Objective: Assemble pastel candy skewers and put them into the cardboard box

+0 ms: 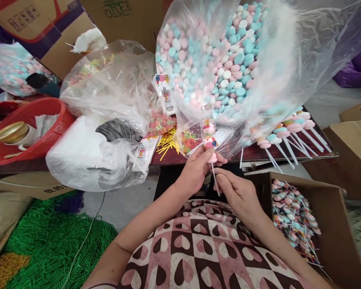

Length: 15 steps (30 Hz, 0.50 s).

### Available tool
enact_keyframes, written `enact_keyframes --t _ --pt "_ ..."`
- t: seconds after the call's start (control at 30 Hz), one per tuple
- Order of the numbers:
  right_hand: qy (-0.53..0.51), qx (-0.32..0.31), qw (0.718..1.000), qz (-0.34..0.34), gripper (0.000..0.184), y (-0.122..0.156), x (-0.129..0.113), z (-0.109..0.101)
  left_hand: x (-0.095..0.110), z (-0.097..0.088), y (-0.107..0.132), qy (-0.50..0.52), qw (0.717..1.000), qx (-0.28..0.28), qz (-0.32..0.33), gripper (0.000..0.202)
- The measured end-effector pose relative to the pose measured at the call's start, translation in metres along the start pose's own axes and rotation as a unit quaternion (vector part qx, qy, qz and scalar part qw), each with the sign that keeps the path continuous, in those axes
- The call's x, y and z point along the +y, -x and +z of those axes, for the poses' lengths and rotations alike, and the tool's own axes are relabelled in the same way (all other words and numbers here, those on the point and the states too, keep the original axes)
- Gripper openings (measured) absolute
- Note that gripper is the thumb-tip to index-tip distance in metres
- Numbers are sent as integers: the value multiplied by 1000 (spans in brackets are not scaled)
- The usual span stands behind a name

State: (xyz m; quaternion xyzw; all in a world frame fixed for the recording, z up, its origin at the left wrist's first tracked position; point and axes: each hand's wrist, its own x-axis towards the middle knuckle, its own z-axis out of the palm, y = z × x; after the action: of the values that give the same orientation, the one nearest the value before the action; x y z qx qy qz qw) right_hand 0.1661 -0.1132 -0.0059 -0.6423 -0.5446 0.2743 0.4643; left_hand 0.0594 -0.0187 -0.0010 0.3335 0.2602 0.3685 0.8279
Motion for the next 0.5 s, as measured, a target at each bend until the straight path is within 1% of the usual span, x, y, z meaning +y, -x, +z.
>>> enact_keyframes --t 0.03,0.13,0.17,0.3,0.4,0.5 --pt "0 12 1000 -5 28 -4 -1 -5 2 -2 0 5 1000 -1 -2 20" --pt "37 105 994 -17 22 -17 -4 -15 3 -5 0 6 999 -27 -23 21" --pt "54 121 991 -28 20 -22 -5 -16 3 -5 1 3 999 -35 -29 21" --pt "95 136 984 -71 13 -37 -8 -7 -3 -4 3 9 998 -56 -34 25" --pt "108 163 978 -73 11 -38 -9 0 -5 -3 4 22 997 -59 -35 25" --pt "105 167 978 -65 10 -36 -9 2 -5 -3 4 36 997 -53 -43 24"
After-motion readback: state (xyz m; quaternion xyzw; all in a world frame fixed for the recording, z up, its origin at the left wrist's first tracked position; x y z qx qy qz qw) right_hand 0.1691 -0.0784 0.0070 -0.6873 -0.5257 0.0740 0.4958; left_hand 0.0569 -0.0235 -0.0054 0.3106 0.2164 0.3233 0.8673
